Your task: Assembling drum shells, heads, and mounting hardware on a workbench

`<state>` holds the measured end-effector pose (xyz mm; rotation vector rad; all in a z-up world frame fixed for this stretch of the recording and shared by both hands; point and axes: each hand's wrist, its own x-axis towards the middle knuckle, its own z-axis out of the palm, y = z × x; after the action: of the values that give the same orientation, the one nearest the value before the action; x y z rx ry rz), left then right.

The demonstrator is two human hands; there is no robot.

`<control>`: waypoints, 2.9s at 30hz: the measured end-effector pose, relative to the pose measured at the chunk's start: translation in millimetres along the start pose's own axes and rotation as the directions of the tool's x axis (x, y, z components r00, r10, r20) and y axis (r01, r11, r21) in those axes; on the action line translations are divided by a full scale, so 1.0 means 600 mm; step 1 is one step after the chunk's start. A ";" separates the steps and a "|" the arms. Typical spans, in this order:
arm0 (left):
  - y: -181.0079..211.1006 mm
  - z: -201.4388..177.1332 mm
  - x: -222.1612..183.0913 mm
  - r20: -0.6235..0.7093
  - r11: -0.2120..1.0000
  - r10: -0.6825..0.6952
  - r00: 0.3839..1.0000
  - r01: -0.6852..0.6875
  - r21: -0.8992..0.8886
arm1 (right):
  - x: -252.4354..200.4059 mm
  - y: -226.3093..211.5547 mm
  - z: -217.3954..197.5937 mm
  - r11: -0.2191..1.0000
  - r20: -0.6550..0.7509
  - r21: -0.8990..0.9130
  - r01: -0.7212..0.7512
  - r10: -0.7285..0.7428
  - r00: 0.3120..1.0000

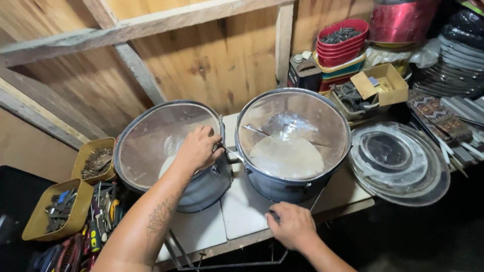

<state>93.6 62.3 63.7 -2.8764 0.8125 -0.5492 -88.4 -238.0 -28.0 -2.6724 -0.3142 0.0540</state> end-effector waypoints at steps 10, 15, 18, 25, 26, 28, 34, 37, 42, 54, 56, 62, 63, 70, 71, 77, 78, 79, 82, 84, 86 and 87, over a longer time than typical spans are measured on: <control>0.009 0.010 -0.066 0.151 0.949 -0.187 0.971 0.218 -0.229 | -0.005 -0.012 -0.002 0.999 -0.007 -0.025 -0.030 0.030 1.000; 0.036 0.001 -0.134 -0.007 0.959 -0.192 0.981 0.186 -0.213 | -0.008 -0.016 -0.012 0.997 0.075 -0.041 -0.063 0.065 0.995; 0.070 0.002 -0.163 -0.205 0.980 -0.179 0.962 0.155 -0.129 | -0.009 -0.005 -0.008 0.999 0.083 -0.045 -0.006 0.009 0.997; 0.132 -0.034 -0.170 -0.471 0.951 -0.308 0.827 0.275 -0.140 | -0.010 -0.003 -0.031 0.992 0.200 -0.038 0.120 -0.110 0.973; 0.139 -0.033 -0.174 -0.471 0.949 -0.315 0.824 0.285 -0.135 | -0.010 0.006 -0.026 0.991 0.205 -0.038 0.131 -0.121 0.971; 0.151 -0.034 -0.180 -0.462 0.971 -0.238 0.854 0.224 -0.085 | -0.011 0.024 -0.015 0.973 0.174 -0.017 0.231 -0.225 0.959; 0.228 0.003 -0.218 -0.188 0.892 -0.451 0.872 0.435 -0.120 | -0.014 0.031 -0.025 0.962 0.225 0.040 0.272 -0.274 0.935; 0.304 0.029 -0.230 -0.170 0.784 -0.594 0.786 0.519 -0.341 | -0.009 0.040 -0.035 0.938 0.205 0.233 0.256 -0.304 0.930; 0.422 -0.023 -0.204 -0.290 0.793 -0.506 0.812 0.306 -0.526 | 0.031 0.033 -0.077 0.864 0.169 0.490 0.116 -0.225 0.960; 0.401 -0.028 -0.119 -0.357 0.797 -0.307 0.882 0.033 -0.603 | 0.071 0.049 -0.159 0.891 0.153 0.378 0.250 -0.326 0.933; 0.386 -0.030 -0.092 -0.372 0.828 -0.239 0.897 -0.012 -0.560 | 0.075 0.049 -0.180 0.913 0.143 0.335 0.232 -0.293 0.945; 0.372 -0.006 -0.010 -0.398 0.891 -0.227 0.889 0.026 -0.453 | 0.115 0.083 -0.190 0.926 -0.048 0.029 0.377 -0.376 0.926; 0.372 0.015 0.006 -0.392 0.903 -0.271 0.879 0.091 -0.419 | 0.118 0.077 -0.198 0.932 -0.108 0.089 0.350 -0.341 0.934; 0.334 0.104 0.106 -0.334 0.927 -0.318 0.887 0.217 -0.305 | 0.209 0.201 -0.131 0.924 -0.539 0.057 0.377 -0.290 0.791; 0.327 0.102 0.114 -0.334 0.928 -0.314 0.889 0.212 -0.308 | 0.212 0.209 -0.124 0.926 -0.540 0.056 0.373 -0.286 0.791; 0.266 0.083 0.149 -0.412 0.946 -0.322 0.853 0.268 -0.183 | 0.211 0.198 -0.125 0.974 -0.427 -0.065 0.218 -0.225 0.876; 0.257 0.085 0.152 -0.430 0.939 -0.344 0.835 0.317 -0.135 | 0.213 0.202 -0.122 0.981 -0.406 -0.080 0.175 -0.193 0.894; 0.248 0.087 0.155 -0.451 0.926 -0.366 0.814 0.367 -0.088 | 0.216 0.207 -0.120 0.986 -0.384 -0.097 0.135 -0.162 0.909; 0.212 0.115 0.160 -0.473 0.892 -0.409 0.780 0.451 -0.026 | 0.208 0.198 -0.129 0.986 -0.353 -0.127 0.104 -0.143 0.925; 0.193 0.100 0.142 -0.425 0.860 -0.466 0.776 0.510 -0.011 | 0.206 0.196 -0.129 0.985 -0.362 -0.137 0.103 -0.146 0.921; 0.170 0.094 0.129 -0.377 0.829 -0.515 0.770 0.559 0.010 | 0.208 0.196 -0.130 0.985 -0.375 -0.143 0.096 -0.144 0.916; 0.157 0.097 0.119 -0.327 0.809 -0.557 0.764 0.588 -0.003 | 0.207 0.196 -0.128 0.985 -0.368 -0.145 0.098 -0.146 0.918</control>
<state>125.5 -55.5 13.8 -2.9465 -0.1230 -1.0938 64.6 -345.5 -8.5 -2.7004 -0.3666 -0.5304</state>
